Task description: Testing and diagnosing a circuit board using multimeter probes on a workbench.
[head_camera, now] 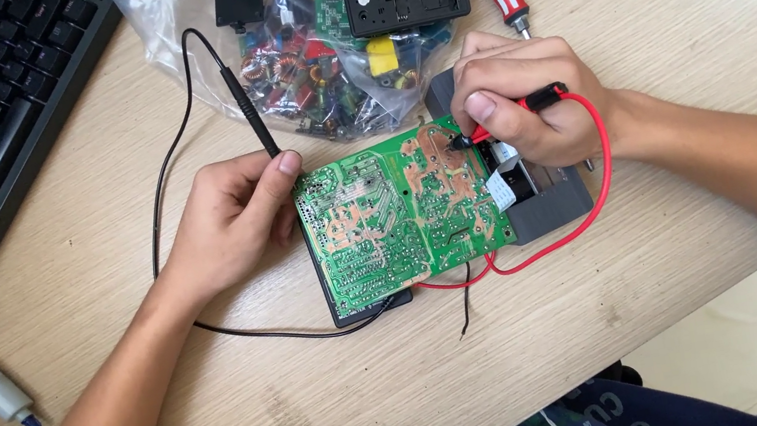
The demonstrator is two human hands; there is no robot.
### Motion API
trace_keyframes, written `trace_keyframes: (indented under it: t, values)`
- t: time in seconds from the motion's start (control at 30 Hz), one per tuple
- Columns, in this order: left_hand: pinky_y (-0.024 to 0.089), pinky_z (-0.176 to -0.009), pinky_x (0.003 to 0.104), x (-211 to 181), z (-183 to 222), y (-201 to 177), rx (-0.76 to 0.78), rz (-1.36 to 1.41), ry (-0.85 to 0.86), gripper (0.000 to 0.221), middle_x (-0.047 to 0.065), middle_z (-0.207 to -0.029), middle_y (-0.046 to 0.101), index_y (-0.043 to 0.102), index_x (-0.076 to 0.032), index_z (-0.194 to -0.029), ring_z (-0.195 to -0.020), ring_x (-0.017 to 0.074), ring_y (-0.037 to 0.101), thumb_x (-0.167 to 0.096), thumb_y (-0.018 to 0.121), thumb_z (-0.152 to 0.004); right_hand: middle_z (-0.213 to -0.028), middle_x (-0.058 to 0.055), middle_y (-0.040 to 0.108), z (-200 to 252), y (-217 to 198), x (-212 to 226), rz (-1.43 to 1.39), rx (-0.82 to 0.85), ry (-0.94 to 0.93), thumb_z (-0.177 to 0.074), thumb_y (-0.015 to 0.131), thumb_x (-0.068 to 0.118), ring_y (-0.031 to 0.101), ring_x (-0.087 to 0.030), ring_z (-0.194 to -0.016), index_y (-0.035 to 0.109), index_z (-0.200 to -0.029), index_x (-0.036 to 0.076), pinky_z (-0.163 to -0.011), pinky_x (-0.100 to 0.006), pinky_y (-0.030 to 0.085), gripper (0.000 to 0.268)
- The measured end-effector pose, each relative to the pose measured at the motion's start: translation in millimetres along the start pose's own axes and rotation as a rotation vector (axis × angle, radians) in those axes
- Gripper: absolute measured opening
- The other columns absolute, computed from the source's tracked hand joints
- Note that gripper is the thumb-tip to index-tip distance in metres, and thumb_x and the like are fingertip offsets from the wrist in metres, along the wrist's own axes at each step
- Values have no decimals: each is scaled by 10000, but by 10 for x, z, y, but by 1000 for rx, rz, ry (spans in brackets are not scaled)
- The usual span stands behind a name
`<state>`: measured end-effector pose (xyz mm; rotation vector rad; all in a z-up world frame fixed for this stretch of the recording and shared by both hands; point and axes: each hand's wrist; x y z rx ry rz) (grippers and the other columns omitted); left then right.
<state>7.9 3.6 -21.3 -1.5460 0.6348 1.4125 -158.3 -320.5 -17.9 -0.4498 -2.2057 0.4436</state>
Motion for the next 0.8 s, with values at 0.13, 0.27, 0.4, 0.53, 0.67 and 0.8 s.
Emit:
trace_keyframes:
  t: [0.13, 0.27, 0.4, 0.53, 0.67, 0.8]
  values:
    - [513, -576, 277, -59, -1, -15, 8, -3, -7, 553, 30, -503, 627, 666, -127, -736, -509, 130, 572, -267, 541, -1256, -783, -102, 702, -36, -21, 71, 3, 1, 0, -1215, 522, 149, 718, -383, -768, 721, -871, 65, -823, -496, 592, 407]
    - [429, -582, 275, -174, 12, -12, -6, -89, -61, 610, -3, -580, 637, 612, -135, -683, -550, 86, 546, -396, 528, -1228, -891, -155, 683, -98, -64, 206, 127, 93, 52, -1241, 432, 117, 574, -307, -788, 668, -940, -74, -902, -458, 433, 427]
    - [429, -582, 273, -201, 40, 6, -14, -106, -68, 620, 10, -591, 639, 600, -122, -682, -559, 95, 564, -381, 533, -1242, -903, -167, 678, -50, -43, 193, 177, 63, 61, -1265, 435, 107, 518, -310, -756, 662, -969, -93, -929, -465, 399, 423]
    - [419, -566, 273, -198, 38, 10, -21, -96, -82, 628, 13, -589, 628, 601, -117, -682, -557, 97, 560, -388, 533, -1244, -873, -163, 669, -55, -62, 222, 114, 95, 77, -1251, 426, 97, 549, -310, -760, 679, -951, -98, -971, -475, 429, 438]
    - [436, -570, 273, -196, 44, 21, -19, -61, -95, 632, 27, -592, 625, 598, -105, -686, -566, 104, 581, -398, 532, -1242, -882, -160, 673, -40, -55, 210, 151, 54, 101, -1271, 433, 104, 513, -298, -790, 684, -972, -96, -931, -447, 423, 438]
    - [364, -508, 265, -163, 51, 31, 4, 2, -97, 523, 8, -609, 570, 555, -110, -772, -560, 70, 493, -331, 571, -1245, -900, -179, 700, -54, -50, 233, 149, 57, 102, -1271, 416, 107, 544, -305, -792, 683, -953, -105, -955, -461, 430, 465]
Point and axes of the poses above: each hand's wrist, its own z-axis away from the middle knuckle, its own y-axis out of the palm, x = y × z
